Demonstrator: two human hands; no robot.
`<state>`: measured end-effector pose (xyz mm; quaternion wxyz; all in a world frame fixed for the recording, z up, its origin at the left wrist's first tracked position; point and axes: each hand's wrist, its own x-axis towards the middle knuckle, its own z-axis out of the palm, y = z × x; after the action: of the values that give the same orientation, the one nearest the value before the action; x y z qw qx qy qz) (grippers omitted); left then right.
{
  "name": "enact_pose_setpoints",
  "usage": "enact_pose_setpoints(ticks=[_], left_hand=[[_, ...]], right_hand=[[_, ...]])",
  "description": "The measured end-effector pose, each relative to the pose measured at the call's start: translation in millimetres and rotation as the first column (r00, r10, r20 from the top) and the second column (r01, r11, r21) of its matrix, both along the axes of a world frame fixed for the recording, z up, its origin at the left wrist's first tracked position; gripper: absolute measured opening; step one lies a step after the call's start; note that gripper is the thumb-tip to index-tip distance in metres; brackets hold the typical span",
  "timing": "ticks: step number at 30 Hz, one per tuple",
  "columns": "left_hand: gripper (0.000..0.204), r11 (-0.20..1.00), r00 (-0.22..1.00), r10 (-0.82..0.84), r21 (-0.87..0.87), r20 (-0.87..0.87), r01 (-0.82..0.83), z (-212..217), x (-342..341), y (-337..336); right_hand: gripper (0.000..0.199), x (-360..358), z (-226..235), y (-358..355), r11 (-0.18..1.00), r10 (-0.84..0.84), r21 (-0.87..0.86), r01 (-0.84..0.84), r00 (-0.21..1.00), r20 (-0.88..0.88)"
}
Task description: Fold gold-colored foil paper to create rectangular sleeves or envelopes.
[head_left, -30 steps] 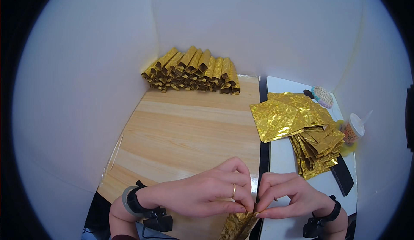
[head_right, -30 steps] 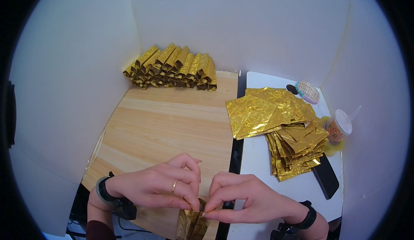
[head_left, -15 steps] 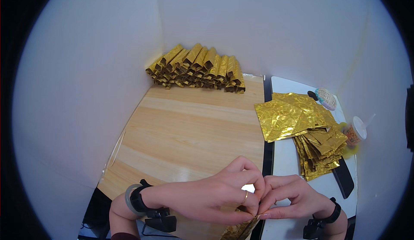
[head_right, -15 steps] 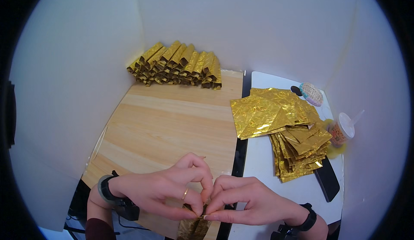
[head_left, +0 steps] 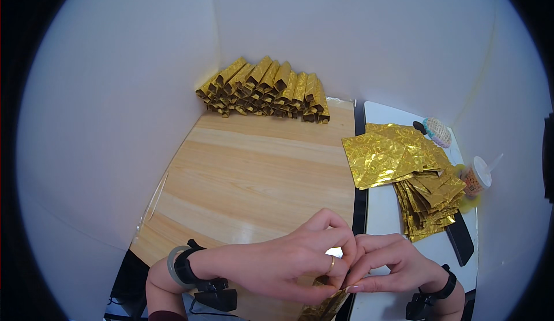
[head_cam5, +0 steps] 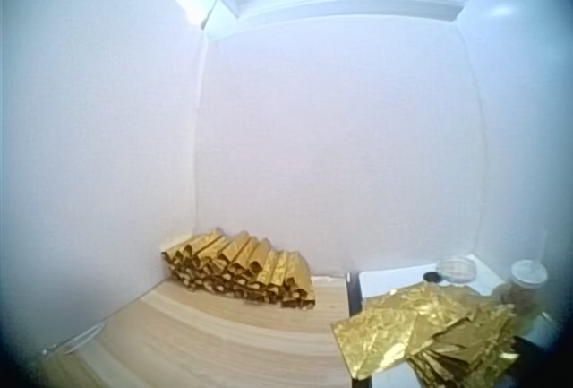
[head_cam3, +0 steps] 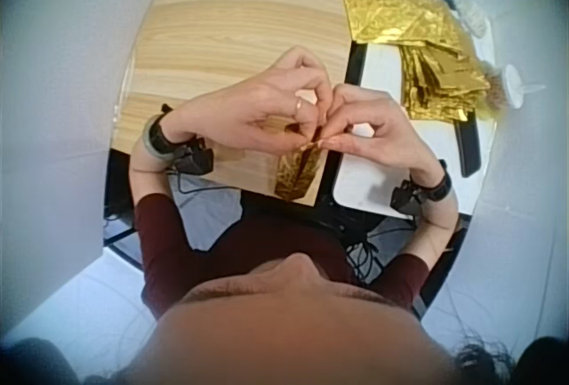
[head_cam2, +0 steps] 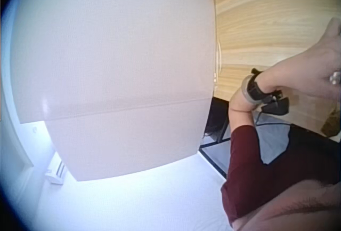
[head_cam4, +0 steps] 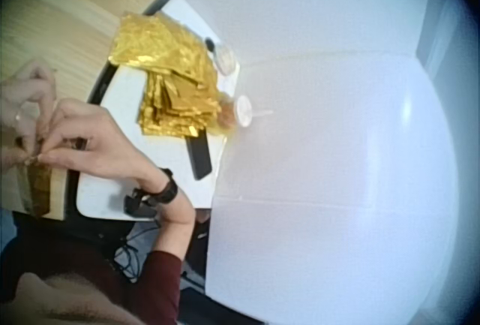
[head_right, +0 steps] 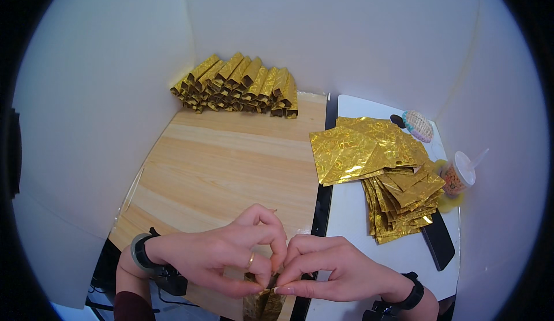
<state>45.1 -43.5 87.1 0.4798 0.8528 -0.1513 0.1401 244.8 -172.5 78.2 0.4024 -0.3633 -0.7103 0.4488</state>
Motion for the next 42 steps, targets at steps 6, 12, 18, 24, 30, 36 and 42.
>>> enact_pose_setpoints(ticks=[6, 12, 18, 24, 30, 36, 42], left_hand=[[0.01, 1.0, 1.0, -0.003, -0.014, 0.004, 0.003, -1.2, 1.2, -1.2], [0.011, 1.0, 1.0, 0.012, 0.015, 0.009, -0.012, -0.2, 0.8, -2.2], [0.012, 1.0, 0.999, 0.016, 0.026, 0.028, -0.017, -3.4, 1.8, -3.0], [0.012, 0.999, 0.999, 0.038, 0.037, 0.034, -0.04, -3.1, 1.0, -5.4], [0.011, 0.991, 0.993, 0.102, 0.085, 0.05, -0.106, -4.4, 0.0, -5.7], [0.009, 0.942, 0.966, 0.252, 0.215, 0.051, -0.257, -2.3, -1.3, -6.9], [0.009, 0.873, 0.915, 0.392, 0.276, 0.092, -0.402, 0.5, 1.0, -10.0]], right_hand=[[0.011, -1.1, -1.8, 0.8, 1.0, -0.004, 0.01, 0.004, 1.0, 0.0], [0.011, -1.3, -3.0, 0.6, 1.0, -0.014, 0.002, 0.014, 1.0, -0.003], [0.01, -1.4, -3.7, 0.3, 1.0, -0.027, -0.005, 0.027, 1.0, 0.0], [0.01, -1.4, -3.9, 0.6, 0.999, -0.033, 0.002, 0.033, 0.999, 0.015], [0.01, 1.7, -2.9, 0.9, 0.997, -0.052, -0.054, 0.051, 0.999, -0.013], [0.01, 4.6, -0.1, 2.1, 0.992, -0.096, -0.078, 0.095, 0.995, -0.01], [0.01, 1.6, 1.5, -1.0, 0.985, -0.172, 0.008, 0.172, 0.984, 0.036]])
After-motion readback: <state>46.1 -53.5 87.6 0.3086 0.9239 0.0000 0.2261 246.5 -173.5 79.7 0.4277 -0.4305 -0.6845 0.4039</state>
